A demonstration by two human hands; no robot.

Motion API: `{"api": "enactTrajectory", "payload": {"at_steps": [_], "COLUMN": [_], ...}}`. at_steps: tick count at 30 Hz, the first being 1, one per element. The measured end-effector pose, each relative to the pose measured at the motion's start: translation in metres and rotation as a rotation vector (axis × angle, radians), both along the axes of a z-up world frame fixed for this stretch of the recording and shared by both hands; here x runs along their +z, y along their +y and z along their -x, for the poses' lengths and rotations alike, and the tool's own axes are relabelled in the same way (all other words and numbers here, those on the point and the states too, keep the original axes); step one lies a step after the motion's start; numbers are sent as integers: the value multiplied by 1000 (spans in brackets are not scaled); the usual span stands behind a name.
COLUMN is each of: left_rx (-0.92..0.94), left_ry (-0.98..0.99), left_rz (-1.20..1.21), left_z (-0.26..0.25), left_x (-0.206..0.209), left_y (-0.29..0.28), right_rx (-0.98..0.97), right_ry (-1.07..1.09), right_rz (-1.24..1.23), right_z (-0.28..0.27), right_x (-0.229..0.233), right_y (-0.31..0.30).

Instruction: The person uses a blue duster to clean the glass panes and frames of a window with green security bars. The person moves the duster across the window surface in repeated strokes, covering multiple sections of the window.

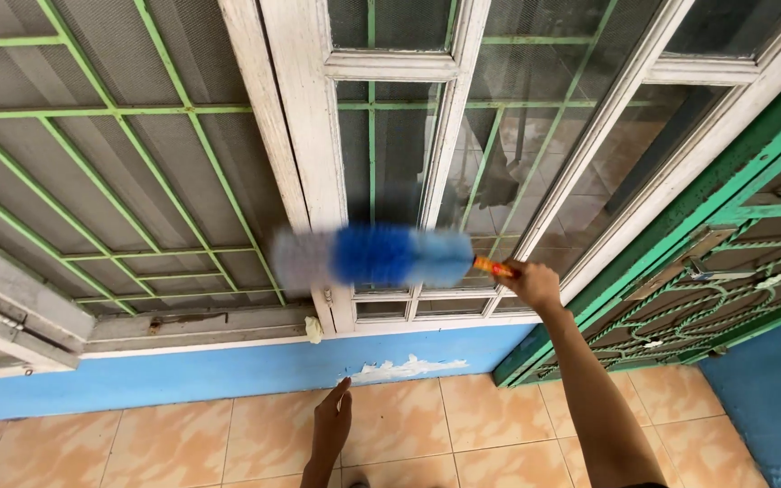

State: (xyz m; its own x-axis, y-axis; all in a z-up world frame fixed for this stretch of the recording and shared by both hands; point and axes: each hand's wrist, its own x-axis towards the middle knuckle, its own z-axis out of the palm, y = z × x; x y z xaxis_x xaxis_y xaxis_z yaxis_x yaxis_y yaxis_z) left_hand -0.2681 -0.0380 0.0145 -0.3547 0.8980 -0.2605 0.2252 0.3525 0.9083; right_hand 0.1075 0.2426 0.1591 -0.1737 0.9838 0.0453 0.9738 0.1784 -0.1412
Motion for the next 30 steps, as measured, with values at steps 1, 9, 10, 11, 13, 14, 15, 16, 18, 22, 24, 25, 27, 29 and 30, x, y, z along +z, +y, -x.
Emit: {"api": "enactTrajectory", "payload": {"at_steps": [1,9,10,11,13,14,15,16,18,22,24,25,27,29,30], "left_rx": [-9,-91,-102,-112,-132,-132,-127,-133,-158,-159,-167,-175,-195,-204,-205], "left_ry": [1,37,37,38,38,23,7,6,12,14,64,64,52,72,91], "left_rz": [0,20,23,16,10,33,58,59,27,74,61,57,45,80,123], "left_z": [4,34,36,38,41,43,43,45,51,60,68,71,77,75,74], "left_x": [-4,-11,-11,-11,-6,-2,2,-4,-16,-10,-23,-25,-28,-24,-23], "left_y": [1,8,10,11,12,12,10,14,12,11,13,13,16,23,25], "right_rx": [-9,75,63,75,76,49,26,20,-75,-77,-314,-317,-528,-511,-493], "right_ry": [1,609,606,849,1089,1233,1377,1375,1642,1593,1616,1616,1630,1624,1613], "right_rz": [0,-427,-428,-441,-458,-406,-349,-352,-243,3,180,171,263,180,108], "right_z": [-1,12,27,43,71,84,98,113,143,183,201,204,211,212,211], "right_x": [-1,21,37,52,64,62,60,46,12,-76,-128,-135,-147,-137,-133], "right_y": [-4,-21,-23,-25,-23,-20,-16,-17,-26,-109,-152,-168,-197,-186,-181]}}
